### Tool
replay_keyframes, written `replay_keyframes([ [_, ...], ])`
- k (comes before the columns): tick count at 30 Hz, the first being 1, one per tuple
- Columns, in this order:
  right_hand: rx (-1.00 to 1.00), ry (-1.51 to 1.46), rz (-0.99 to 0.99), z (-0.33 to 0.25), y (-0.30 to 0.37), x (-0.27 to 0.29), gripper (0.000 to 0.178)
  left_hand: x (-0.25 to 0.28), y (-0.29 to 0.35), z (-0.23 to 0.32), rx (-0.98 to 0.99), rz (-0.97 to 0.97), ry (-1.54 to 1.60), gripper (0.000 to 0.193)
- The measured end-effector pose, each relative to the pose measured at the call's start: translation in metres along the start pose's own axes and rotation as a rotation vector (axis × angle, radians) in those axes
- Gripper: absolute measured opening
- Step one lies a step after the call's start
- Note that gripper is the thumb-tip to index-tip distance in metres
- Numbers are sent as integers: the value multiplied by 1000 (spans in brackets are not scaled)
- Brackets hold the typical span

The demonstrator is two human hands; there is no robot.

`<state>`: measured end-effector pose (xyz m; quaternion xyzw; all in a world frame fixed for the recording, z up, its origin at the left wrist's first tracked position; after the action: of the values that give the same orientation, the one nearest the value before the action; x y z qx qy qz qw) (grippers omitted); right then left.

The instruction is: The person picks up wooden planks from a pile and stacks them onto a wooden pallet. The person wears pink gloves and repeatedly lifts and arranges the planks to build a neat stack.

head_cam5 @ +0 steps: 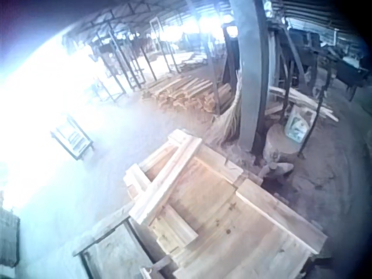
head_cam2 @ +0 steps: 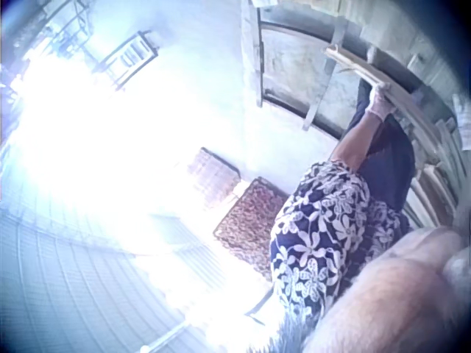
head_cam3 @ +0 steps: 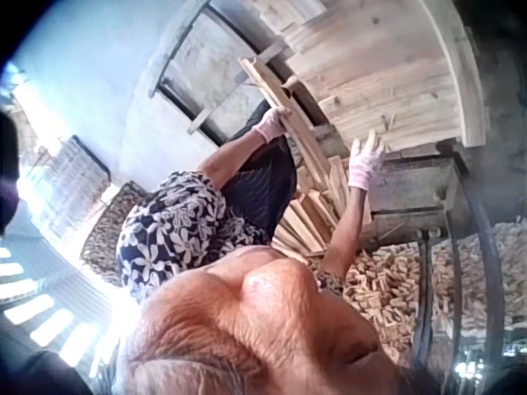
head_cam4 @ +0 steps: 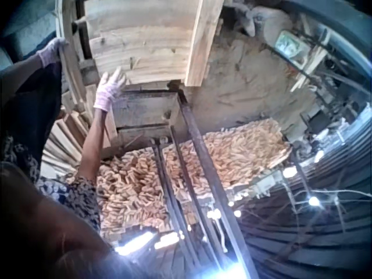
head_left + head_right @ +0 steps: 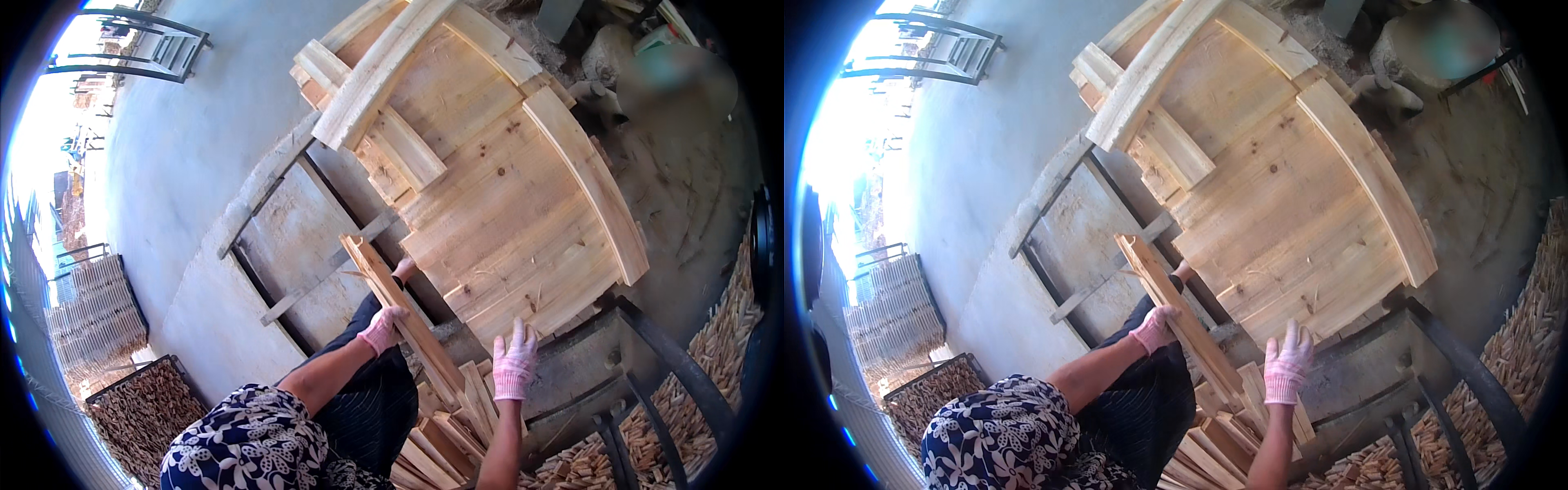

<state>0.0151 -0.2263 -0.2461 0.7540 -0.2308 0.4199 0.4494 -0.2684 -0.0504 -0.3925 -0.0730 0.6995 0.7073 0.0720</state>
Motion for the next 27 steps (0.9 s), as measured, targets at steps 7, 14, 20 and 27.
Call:
replay_keyframes([
  [7, -532, -775, 237, 84, -20, -68, 85, -84, -69, 19, -170, -149, 93, 19],
  [14, -464, -763, 281, 85, -16, -55, 81, -43, -76, 1, -136, -154, 54, 17],
  [20, -690, -902, 151, 133, -27, -97, 78, -60, -128, -38, -323, -330, 91, 13],
  [27, -227, -145, 354, 40, -8, -22, 85, -74, -50, -30, -107, -133, 95, 24],
])
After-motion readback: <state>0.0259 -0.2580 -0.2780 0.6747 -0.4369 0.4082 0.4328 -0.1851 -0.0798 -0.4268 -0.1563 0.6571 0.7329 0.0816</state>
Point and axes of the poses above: each hand's wrist, its own y-axis away from the middle knuckle, its own x-axis out of the back of the hand, z = x × y, the point moved 6 cm from there along -y, towards the middle knuckle
